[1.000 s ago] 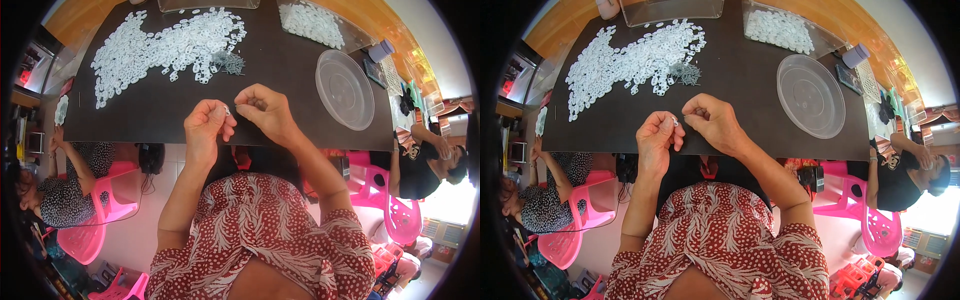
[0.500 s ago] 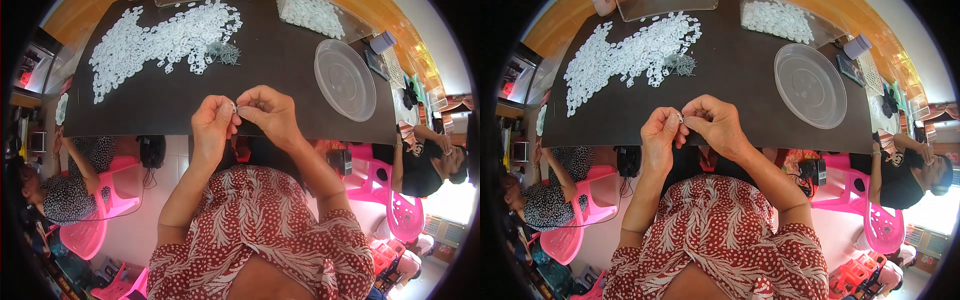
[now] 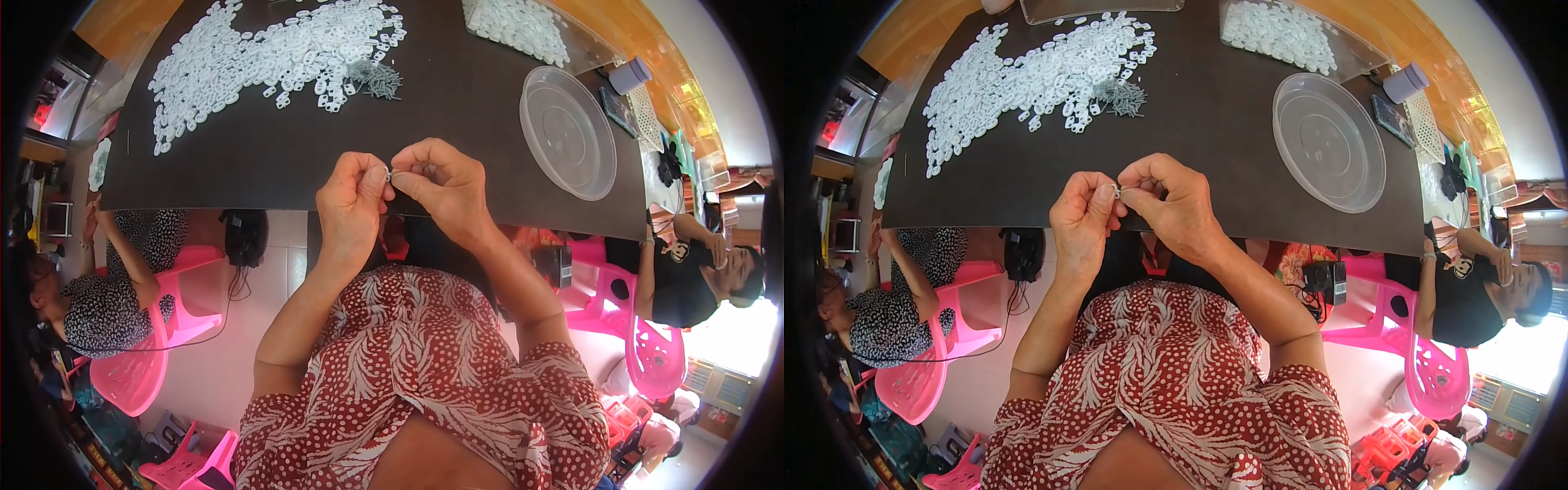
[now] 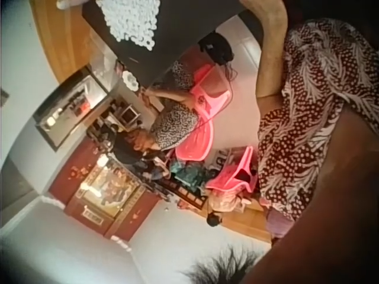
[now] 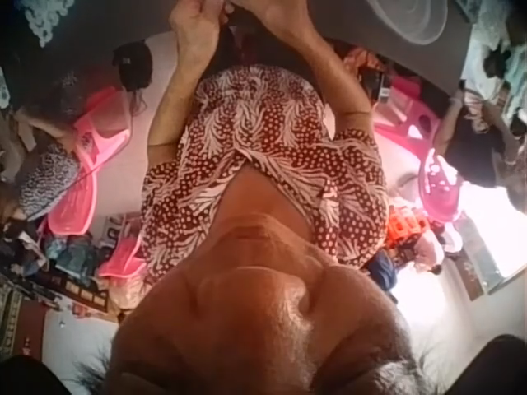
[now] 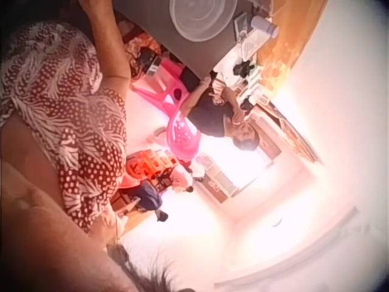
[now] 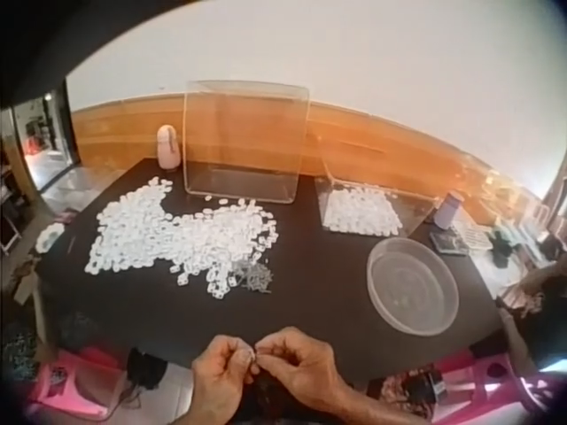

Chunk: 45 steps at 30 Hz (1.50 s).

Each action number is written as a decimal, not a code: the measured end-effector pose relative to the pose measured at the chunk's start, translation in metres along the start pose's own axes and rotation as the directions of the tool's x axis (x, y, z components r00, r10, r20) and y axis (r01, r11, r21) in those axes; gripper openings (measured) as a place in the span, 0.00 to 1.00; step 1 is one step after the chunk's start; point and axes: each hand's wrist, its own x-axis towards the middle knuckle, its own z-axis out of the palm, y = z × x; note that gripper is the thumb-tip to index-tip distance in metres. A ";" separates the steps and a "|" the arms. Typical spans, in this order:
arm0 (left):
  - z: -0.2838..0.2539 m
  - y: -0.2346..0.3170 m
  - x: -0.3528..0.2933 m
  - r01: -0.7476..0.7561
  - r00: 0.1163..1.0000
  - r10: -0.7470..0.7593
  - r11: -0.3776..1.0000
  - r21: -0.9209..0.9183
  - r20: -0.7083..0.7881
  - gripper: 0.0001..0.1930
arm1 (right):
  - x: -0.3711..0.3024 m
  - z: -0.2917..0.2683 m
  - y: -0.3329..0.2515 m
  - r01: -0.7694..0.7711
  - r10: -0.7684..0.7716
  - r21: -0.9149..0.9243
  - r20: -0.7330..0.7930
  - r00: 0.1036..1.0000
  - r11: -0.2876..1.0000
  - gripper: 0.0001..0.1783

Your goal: Assembling small white plastic components by inserting metal pins into them at a workbench.

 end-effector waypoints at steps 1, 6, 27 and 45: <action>0.000 0.000 -0.001 0.000 1.000 0.000 1.000 -0.002 -0.003 0.05 | 0.000 0.001 0.001 0.008 -0.008 -0.004 0.003 1.000 1.000 0.07; 0.001 -0.001 -0.005 -0.083 0.996 0.084 0.994 0.066 -0.010 0.06 | -0.001 0.005 0.000 0.001 -0.001 -0.002 0.015 1.000 1.000 0.06; 0.002 -0.011 -0.005 -0.096 0.988 0.071 0.977 -0.189 -0.134 0.07 | 0.004 0.020 0.002 0.047 -0.045 -0.140 0.022 0.999 0.989 0.01; -0.005 -0.008 0.002 0.017 0.994 -0.053 0.940 -0.341 -0.097 0.06 | 0.012 0.020 0.000 0.000 0.006 -0.084 0.070 0.998 0.996 0.02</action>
